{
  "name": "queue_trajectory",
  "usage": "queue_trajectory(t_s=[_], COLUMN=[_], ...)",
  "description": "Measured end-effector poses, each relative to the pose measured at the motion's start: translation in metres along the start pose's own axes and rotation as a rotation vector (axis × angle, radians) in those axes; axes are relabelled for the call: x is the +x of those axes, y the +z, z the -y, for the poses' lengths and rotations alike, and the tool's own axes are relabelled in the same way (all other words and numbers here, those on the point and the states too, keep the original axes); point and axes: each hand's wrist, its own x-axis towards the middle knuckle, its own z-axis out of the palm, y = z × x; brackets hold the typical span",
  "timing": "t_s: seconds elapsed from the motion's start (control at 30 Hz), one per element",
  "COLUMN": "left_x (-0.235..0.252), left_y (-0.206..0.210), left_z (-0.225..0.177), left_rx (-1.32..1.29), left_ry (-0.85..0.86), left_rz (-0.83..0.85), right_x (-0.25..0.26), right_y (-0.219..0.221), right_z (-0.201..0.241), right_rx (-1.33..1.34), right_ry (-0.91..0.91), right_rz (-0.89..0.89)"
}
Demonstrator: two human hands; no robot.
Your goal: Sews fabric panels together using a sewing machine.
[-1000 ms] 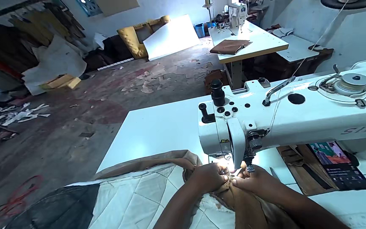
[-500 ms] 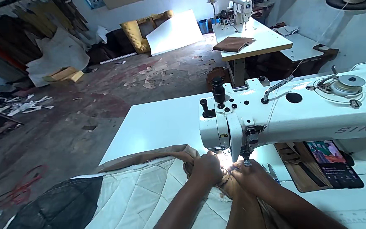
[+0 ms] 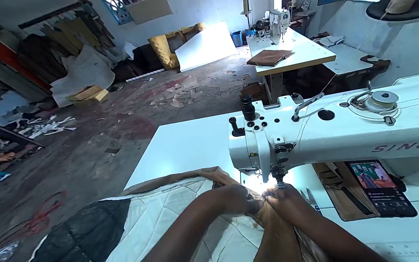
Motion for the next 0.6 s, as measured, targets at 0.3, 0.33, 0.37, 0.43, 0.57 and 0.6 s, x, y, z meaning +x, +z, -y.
queue_trajectory(t_s=[0.3,0.33,0.37,0.43,0.57,0.6], left_x=[0.003,0.005,0.005,0.006,0.009,0.01], left_y=[0.055,0.059,0.06,0.062,0.067,0.069], left_z=[0.043,0.043,0.04,0.035,0.026,0.022], left_rx=[0.285,0.301,0.306,0.321,0.344,0.357], left_ry=[0.368,0.358,0.335,0.296,0.219,0.2], left_rz=[-0.431,-0.464,-0.466,-0.471,-0.494,-0.504], right_x=[-0.001,0.0,0.002,0.005,0.01,0.013], right_y=[0.0,0.0,0.001,0.001,-0.001,-0.001], right_z=[-0.003,-0.005,-0.006,-0.009,-0.014,-0.016], right_rx=[-0.043,-0.039,-0.035,-0.021,0.024,0.015], right_ry=[-0.002,-0.001,-0.001,-0.008,-0.048,-0.068], right_rz=[-0.028,-0.039,-0.048,-0.067,-0.113,-0.125])
